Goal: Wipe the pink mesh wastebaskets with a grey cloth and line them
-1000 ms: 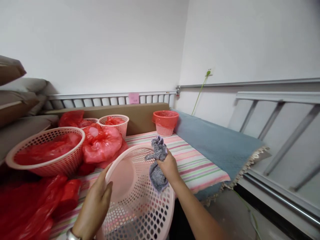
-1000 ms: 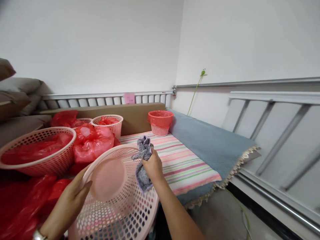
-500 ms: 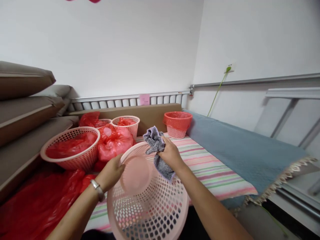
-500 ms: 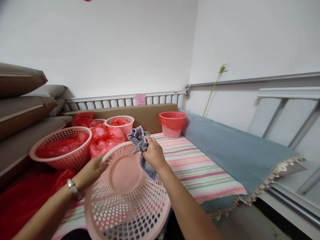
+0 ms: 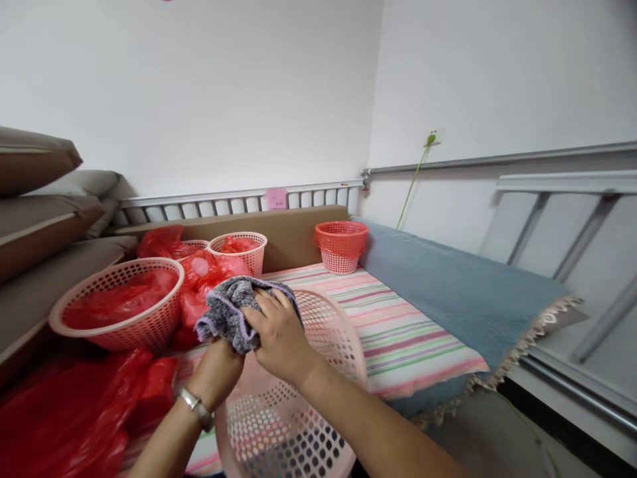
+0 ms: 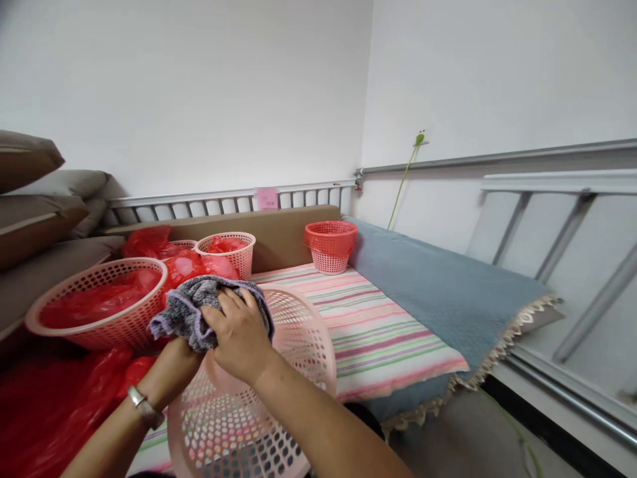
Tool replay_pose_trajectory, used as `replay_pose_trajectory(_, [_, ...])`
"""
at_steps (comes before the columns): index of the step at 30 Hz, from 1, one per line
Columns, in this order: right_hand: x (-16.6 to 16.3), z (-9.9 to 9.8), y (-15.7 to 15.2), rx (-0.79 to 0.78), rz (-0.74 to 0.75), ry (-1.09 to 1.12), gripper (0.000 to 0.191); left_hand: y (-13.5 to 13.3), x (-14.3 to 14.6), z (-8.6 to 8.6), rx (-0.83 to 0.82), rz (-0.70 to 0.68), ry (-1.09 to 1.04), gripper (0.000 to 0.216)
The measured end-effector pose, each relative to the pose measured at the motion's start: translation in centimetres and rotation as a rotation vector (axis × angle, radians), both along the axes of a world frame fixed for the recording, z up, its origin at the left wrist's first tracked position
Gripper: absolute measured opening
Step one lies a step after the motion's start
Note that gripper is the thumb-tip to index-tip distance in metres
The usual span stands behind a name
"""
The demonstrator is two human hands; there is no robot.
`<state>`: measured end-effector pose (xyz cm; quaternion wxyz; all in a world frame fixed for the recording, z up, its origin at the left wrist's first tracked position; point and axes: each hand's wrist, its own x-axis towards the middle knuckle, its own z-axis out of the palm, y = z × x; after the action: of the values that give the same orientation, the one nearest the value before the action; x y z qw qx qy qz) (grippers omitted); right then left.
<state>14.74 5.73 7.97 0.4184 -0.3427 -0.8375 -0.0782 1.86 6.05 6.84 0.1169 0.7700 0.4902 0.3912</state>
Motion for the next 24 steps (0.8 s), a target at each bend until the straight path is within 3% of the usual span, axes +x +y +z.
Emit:
replay_pose_trajectory(3, [1.1, 0.1, 1.6, -0.023, -0.041, 0.075, 0.044, -0.5, -0.7, -0.3, -0.073, -0.001, 0.01, 0.052])
replay_pose_trajectory(6, [3.6, -0.7, 3.7, -0.074, -0.201, 0.211, 0.04, -1.0, -1.5, -1.0, -0.112, 0.022, -0.067, 0.056])
replay_pose_trajectory(10, [7.6, -3.8, 5.0, -0.204, -0.429, 0.386, 0.039, -1.6, -2.1, -1.8, -0.122, 0.019, -0.123, 0.055])
replay_pose_trajectory(14, [10.1, -6.2, 4.9, -0.243, -0.522, 0.443, 0.041, -2.0, -1.2, -2.0, -0.076, -0.035, -0.115, 0.057])
replay_pose_trajectory(16, [10.1, -5.8, 4.7, -0.226, -0.527, 0.411, 0.039, -2.2, -0.5, -1.9, -0.053, -0.029, -0.105, 0.058])
replay_pose_trajectory(19, [8.2, -3.6, 4.2, -0.153, -0.466, 0.296, 0.036, -2.2, 0.4, -1.5, -0.042, -0.019, -0.08, 0.059])
replay_pose_trajectory(24, [2.5, -0.4, 1.3, -0.014, -0.17, 0.03, 0.033, -1.9, 0.9, -0.7, -0.039, 0.0, -0.076, 0.057])
